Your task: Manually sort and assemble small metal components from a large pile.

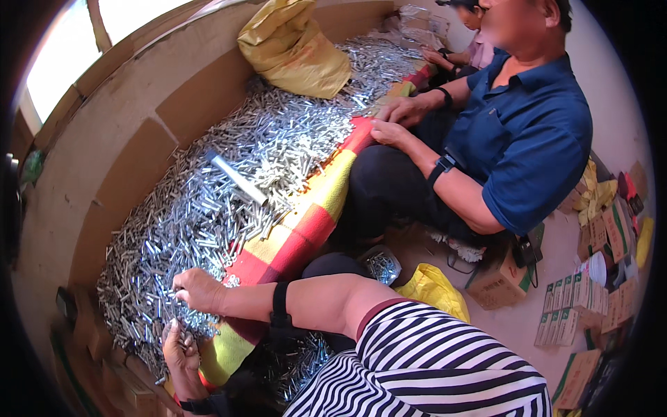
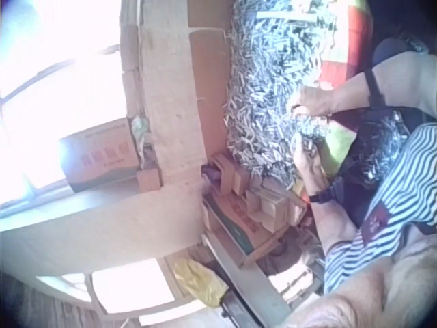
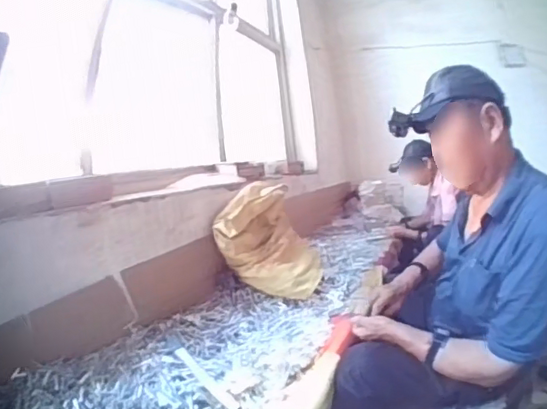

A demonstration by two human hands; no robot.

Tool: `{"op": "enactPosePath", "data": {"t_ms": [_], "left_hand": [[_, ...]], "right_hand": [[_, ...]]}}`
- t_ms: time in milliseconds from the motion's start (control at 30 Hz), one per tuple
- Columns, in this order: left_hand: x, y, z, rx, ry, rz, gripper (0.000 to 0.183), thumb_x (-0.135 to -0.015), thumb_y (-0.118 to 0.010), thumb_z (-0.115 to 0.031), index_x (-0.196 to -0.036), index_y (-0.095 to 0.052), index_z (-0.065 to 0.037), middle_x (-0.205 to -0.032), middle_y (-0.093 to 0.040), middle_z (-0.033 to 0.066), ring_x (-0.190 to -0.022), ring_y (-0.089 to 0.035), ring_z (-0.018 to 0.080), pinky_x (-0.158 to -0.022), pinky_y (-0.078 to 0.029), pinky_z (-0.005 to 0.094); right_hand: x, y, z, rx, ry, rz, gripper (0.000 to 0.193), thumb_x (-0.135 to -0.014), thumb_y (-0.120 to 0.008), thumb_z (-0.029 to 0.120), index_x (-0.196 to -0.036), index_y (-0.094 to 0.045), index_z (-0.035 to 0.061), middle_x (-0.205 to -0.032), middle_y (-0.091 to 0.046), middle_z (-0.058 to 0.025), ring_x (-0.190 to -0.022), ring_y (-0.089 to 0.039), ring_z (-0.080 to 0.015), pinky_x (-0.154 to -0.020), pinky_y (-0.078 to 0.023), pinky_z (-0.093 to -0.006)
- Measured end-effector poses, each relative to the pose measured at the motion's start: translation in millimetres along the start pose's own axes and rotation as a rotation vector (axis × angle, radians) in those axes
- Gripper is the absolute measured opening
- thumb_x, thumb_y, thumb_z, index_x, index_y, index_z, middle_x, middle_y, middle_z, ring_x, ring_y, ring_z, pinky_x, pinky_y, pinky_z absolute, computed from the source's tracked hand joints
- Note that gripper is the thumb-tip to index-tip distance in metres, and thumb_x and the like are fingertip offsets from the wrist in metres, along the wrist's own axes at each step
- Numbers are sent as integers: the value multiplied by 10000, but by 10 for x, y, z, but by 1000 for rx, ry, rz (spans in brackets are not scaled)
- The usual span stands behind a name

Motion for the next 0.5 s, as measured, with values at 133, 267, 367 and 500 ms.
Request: {"op": "enactPosePath", "data": {"t_ms": [133,267,367,500], "left_hand": [[39,-6,-21,9,47,-46,150,-883,-598,-134,-996,-537,-56,-725,-571,31,-436,-442,61,-310,-288,163],[113,23,-32,26,75,-48,164,-891,-574,-111,-1029,-520,-41,-731,-579,48,-433,-453,78,-306,-287,166],[153,254,-26,18,53,-6,124,-904,-546,-103,-1008,-523,-40,-700,-553,33,-411,-419,77,-303,-266,173],[83,225,-43,185,121,3,53,-925,-530,-137,-911,-526,-86,-643,-453,-27,-432,-356,36,-337,-214,168]], "right_hand": [[52,-39,-8,-160,-136,86,66,-818,-599,10,-870,-615,-28,-726,-620,-137,-531,-631,-166,-538,-498,-299],[136,-153,35,-210,-165,125,74,-829,-597,36,-875,-612,-20,-742,-611,-119,-535,-630,-154,-520,-491,-292],[169,-340,40,-165,-57,100,79,-828,-598,57,-869,-608,-10,-743,-606,-119,-555,-628,-167,-539,-490,-305],[172,-339,24,-163,38,73,96,-845,-573,43,-915,-622,-1,-754,-595,-78,-568,-587,-122,-539,-489,-254]]}}
Point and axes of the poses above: each hand's wrist, its own x-axis away from the middle knuckle, its own y-axis out of the back of the hand, z = x × y, the point moved 1 cm from there along -x, towards the middle knuckle
